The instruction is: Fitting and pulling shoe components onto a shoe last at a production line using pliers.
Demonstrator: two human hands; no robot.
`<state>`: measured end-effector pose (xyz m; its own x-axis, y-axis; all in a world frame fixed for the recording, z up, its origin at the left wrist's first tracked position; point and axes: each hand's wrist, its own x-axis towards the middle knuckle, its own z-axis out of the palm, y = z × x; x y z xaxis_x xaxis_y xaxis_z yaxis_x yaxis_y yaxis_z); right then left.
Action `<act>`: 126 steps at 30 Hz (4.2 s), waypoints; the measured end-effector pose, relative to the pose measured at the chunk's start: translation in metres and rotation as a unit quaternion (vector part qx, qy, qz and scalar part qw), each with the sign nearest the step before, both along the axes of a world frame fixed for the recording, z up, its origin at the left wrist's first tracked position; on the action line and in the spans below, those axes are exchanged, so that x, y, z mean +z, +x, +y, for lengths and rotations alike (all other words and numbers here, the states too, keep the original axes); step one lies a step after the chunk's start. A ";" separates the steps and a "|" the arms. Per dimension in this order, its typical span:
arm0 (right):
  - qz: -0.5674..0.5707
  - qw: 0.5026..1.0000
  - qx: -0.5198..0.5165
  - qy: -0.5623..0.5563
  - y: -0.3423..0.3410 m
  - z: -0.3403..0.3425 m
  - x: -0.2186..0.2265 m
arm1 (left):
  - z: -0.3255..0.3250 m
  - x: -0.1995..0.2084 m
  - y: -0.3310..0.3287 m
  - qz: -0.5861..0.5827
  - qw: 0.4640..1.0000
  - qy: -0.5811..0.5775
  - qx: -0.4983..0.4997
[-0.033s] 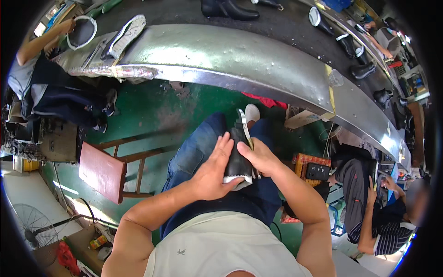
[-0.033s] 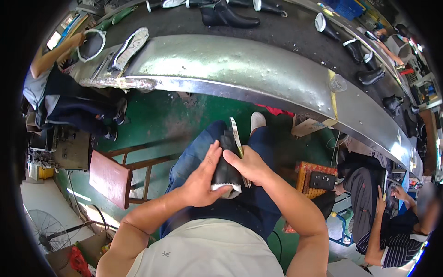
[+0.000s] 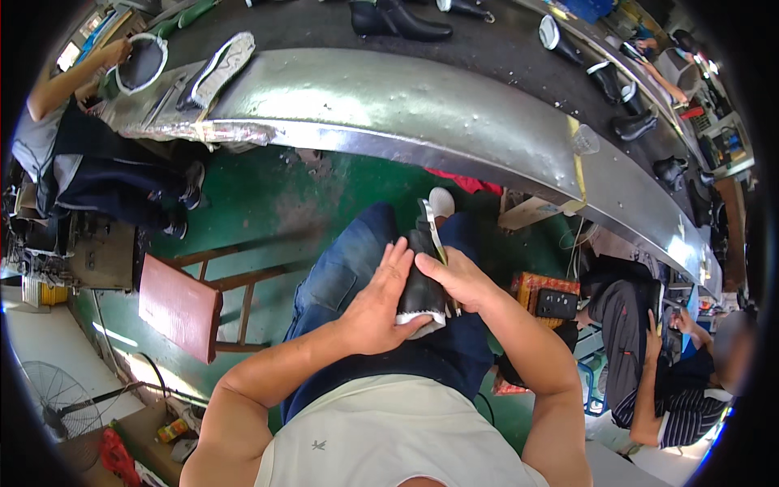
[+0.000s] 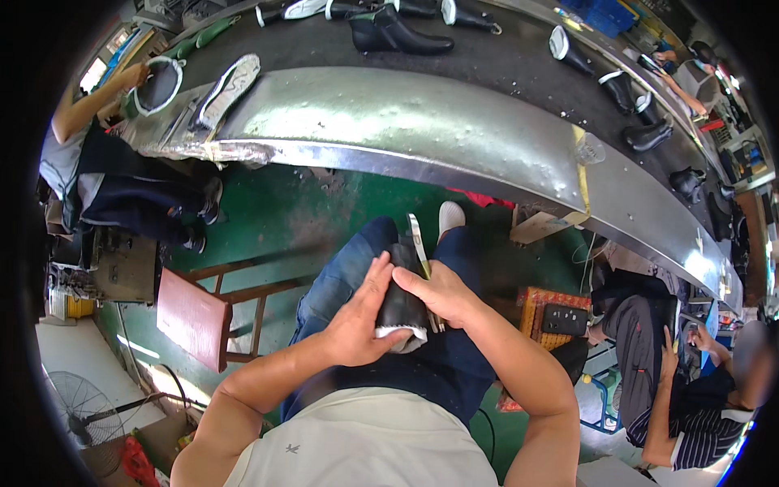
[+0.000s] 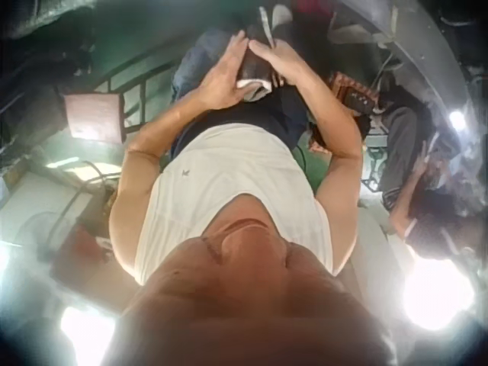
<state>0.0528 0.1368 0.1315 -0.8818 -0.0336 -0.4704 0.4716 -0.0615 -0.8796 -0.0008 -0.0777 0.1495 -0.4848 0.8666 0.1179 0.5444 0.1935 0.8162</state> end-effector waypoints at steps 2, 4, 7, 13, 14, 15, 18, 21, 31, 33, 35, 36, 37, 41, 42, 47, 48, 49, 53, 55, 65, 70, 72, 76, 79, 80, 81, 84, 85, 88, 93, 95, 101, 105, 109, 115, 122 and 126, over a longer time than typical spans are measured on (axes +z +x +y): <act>-0.059 0.997 -0.031 -0.041 0.006 0.014 0.011 | 0.004 -0.001 -0.001 0.010 1.000 -0.012 -0.025; -0.027 0.979 -0.151 -0.134 0.026 0.029 0.007 | -0.003 -0.003 -0.001 -0.067 0.996 -0.005 -0.060; 0.059 0.935 -0.245 -0.250 0.066 0.050 -0.005 | -0.018 -0.039 -0.004 -0.221 0.960 0.092 0.144; 0.088 0.794 -0.331 -0.502 0.101 0.010 -0.040 | 0.008 -0.032 -0.017 -0.625 0.713 0.315 0.035; 0.053 0.788 -0.305 -0.533 0.110 0.003 -0.054 | 0.021 -0.031 -0.011 -0.622 0.695 0.341 0.120; -0.084 0.769 -0.326 -0.543 0.117 -0.003 -0.058 | 0.023 -0.028 -0.020 -0.611 0.712 0.324 0.120; -0.227 0.951 -0.136 -0.158 0.142 0.009 -0.061 | 0.039 -0.012 -0.050 -0.478 0.823 0.281 0.118; -0.196 0.955 -0.173 -0.143 0.163 0.013 -0.052 | 0.064 0.000 -0.080 -0.308 0.949 0.045 0.051; -0.128 0.981 -0.095 0.114 0.183 0.021 -0.023 | 0.059 -0.101 -0.020 -0.133 0.977 -0.160 -0.054; -0.144 0.989 -0.013 0.039 0.171 0.026 -0.015 | 0.054 -0.076 -0.008 -0.061 0.984 -0.169 0.002; -0.163 0.982 -0.073 -0.054 0.156 0.023 -0.013 | 0.056 -0.079 -0.003 -0.030 0.988 -0.151 0.003; -0.180 0.964 -0.129 -0.146 0.147 0.021 -0.012 | 0.056 -0.081 0.000 0.001 0.991 -0.134 0.009; -0.198 0.946 -0.165 -0.195 0.135 0.022 -0.005 | 0.056 -0.085 0.002 0.000 0.991 -0.133 0.011; -0.088 0.989 -0.059 0.105 0.126 0.023 -0.038 | 0.057 -0.090 0.002 0.036 0.995 -0.088 0.017; -0.088 0.989 -0.052 0.104 0.126 0.022 -0.035 | 0.056 -0.087 0.002 0.034 0.997 -0.063 0.023; -0.054 0.962 0.087 0.252 0.135 0.040 -0.015 | 0.046 -0.092 0.015 0.113 0.988 0.048 0.094; 0.033 0.938 0.110 0.326 0.138 0.042 -0.015 | 0.048 -0.094 0.015 0.132 0.985 0.072 0.090; 0.028 0.938 0.111 0.326 0.139 0.042 -0.015 | 0.048 -0.095 0.015 0.128 0.985 0.072 0.090; 0.076 0.907 0.153 0.385 0.135 0.041 -0.012 | 0.050 -0.098 0.015 0.143 0.984 0.087 0.057; 0.076 0.899 0.161 0.401 0.123 0.041 -0.004 | 0.051 -0.099 0.016 0.141 0.984 0.092 0.052; -0.164 0.816 0.407 0.376 0.021 0.059 0.035 | 0.051 -0.183 0.011 -0.257 0.953 0.048 0.152; -0.055 0.884 0.262 0.383 0.046 0.047 -0.019 | 0.047 -0.155 -0.003 -0.630 0.768 0.094 0.060; -0.006 0.935 0.145 0.324 0.066 0.034 -0.053 | 0.058 -0.145 -0.006 -0.588 0.801 0.079 0.080; -0.015 0.954 -0.020 0.297 0.092 0.010 -0.075 | 0.069 -0.158 -0.005 -0.489 0.865 0.058 0.092; -0.226 0.972 0.046 0.048 0.071 0.038 -0.044 | 0.071 -0.169 0.000 -0.422 0.900 0.028 0.105; -0.226 0.972 0.042 0.048 0.067 0.046 -0.038 | 0.074 -0.167 0.001 -0.404 0.909 0.019 0.101; -0.098 0.961 0.104 0.238 0.069 0.054 -0.035 | 0.074 -0.168 0.004 -0.377 0.920 -0.008 0.111; 0.032 0.866 0.161 0.472 0.050 0.073 -0.028 | 0.078 -0.170 0.006 -0.368 0.922 0.002 0.124; 0.060 0.847 0.171 0.500 0.041 0.080 -0.030 | 0.079 -0.170 0.007 -0.367 0.922 0.002 0.124; -0.248 0.919 0.223 0.211 0.002 0.099 0.002 | 0.080 -0.162 0.010 -0.273 0.952 0.017 0.138; -0.099 0.985 0.042 0.138 0.051 0.066 -0.087 | 0.081 -0.145 -0.004 -0.162 0.982 -0.013 0.100; -0.093 0.986 -0.011 0.140 0.054 0.049 -0.086 | 0.085 -0.133 -0.011 -0.137 0.985 -0.069 0.078; -0.171 0.956 -0.044 -0.235 0.072 0.095 -0.114 | 0.091 -0.114 -0.018 -0.105 0.977 -0.181 0.030; -0.197 0.898 0.021 -0.392 0.075 0.127 -0.137 | 0.098 -0.122 -0.013 -0.100 0.981 -0.163 0.040; -0.195 0.944 0.114 -0.241 0.074 0.153 -0.108 | 0.093 -0.136 -0.012 -0.069 0.988 -0.124 0.055; 0.023 0.997 -0.049 0.051 0.026 0.114 -0.081 | 0.096 -0.125 -0.013 -0.078 0.986 -0.138 0.048; -0.035 0.946 0.155 0.283 0.010 0.110 -0.071 | 0.089 -0.144 -0.014 -0.051 0.991 -0.125 0.017; -0.021 0.980 0.080 0.180 0.022 0.108 -0.075 | 0.087 -0.135 -0.017 -0.070 0.986 -0.151 -0.010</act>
<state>0.0752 0.2446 0.0565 -0.8584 0.0046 -0.5130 0.4861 0.3272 -0.8104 -0.0174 0.0097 0.0146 -0.4602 0.8615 -0.2143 0.4369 0.4299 0.7901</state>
